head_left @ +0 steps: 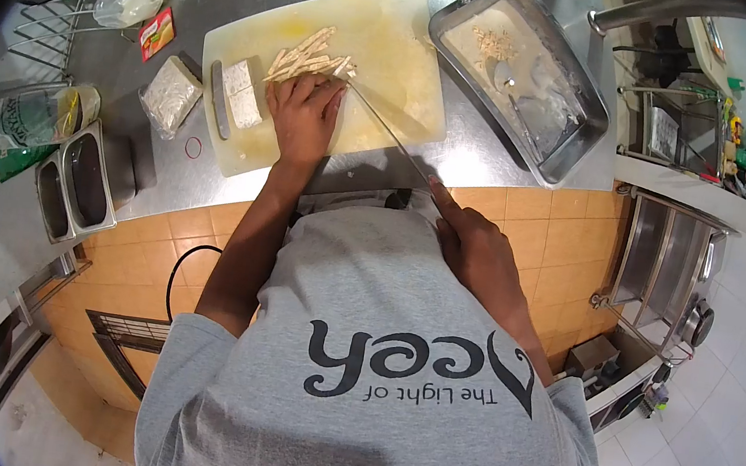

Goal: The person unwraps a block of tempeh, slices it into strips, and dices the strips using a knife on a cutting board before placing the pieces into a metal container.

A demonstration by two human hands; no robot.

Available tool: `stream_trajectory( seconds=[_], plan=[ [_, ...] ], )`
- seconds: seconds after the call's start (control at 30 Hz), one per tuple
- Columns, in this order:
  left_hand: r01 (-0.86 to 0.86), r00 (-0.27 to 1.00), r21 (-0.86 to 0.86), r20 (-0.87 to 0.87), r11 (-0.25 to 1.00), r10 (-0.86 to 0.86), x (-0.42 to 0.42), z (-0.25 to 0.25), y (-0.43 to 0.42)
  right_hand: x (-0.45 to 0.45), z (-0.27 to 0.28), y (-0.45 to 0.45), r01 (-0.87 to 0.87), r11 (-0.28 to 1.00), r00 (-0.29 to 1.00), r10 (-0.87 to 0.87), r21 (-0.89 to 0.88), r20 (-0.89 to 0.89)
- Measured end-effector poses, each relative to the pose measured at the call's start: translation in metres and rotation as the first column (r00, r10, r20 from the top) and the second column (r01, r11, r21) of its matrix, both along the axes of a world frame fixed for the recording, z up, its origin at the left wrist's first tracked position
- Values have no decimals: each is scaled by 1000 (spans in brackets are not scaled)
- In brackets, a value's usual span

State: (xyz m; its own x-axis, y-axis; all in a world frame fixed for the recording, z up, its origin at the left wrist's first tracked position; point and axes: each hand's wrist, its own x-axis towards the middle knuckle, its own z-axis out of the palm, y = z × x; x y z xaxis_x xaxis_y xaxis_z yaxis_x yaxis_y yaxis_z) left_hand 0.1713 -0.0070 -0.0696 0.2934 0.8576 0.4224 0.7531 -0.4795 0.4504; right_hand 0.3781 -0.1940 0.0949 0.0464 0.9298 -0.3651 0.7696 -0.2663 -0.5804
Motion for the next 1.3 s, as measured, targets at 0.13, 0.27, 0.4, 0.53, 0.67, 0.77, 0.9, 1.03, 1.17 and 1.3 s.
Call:
stream_trajectory(
  seconds=[0.13,0.27,0.4,0.53,0.67,0.77,0.9,1.03,1.17,1.3],
  plan=[
    [22,1000,5,6,1000,-22,-3,0,0,-4,-7,6,6,1000,999,-6,7,49],
    [20,1000,11,14,1000,-20,-8,-5,-1,-4,-10,3,-1,1000,1000,0,29,31],
    [24,1000,-5,1,1000,-24,-10,-6,-1,-2,-5,-3,-16,1000,1000,16,25,-7],
    [26,1000,-15,12,1000,-26,-8,-4,-1,-3,-3,-4,-28,1000,999,27,10,18],
    [17,1000,-8,11,1000,-17,-8,-5,-2,-4,-7,-3,-29,1000,999,29,0,38],
    [25,1000,1,0,1000,-25,-10,-7,-2,-5,-14,-2,-26,999,999,25,31,28],
    [41,999,15,-10,999,-41,-12,-3,-5,-5,-18,-1,-23,998,1000,22,53,13],
    [59,998,24,-23,998,-58,-14,2,-8,-5,-14,0,-15,999,1000,15,34,12],
    [51,999,-5,-16,999,-51,-16,-2,-7,-1,-7,-5,-11,999,1000,11,34,-8],
    [48,999,-20,-4,999,-48,-15,-2,-8,0,-6,-6,-29,999,1000,29,22,4]
  ],
)
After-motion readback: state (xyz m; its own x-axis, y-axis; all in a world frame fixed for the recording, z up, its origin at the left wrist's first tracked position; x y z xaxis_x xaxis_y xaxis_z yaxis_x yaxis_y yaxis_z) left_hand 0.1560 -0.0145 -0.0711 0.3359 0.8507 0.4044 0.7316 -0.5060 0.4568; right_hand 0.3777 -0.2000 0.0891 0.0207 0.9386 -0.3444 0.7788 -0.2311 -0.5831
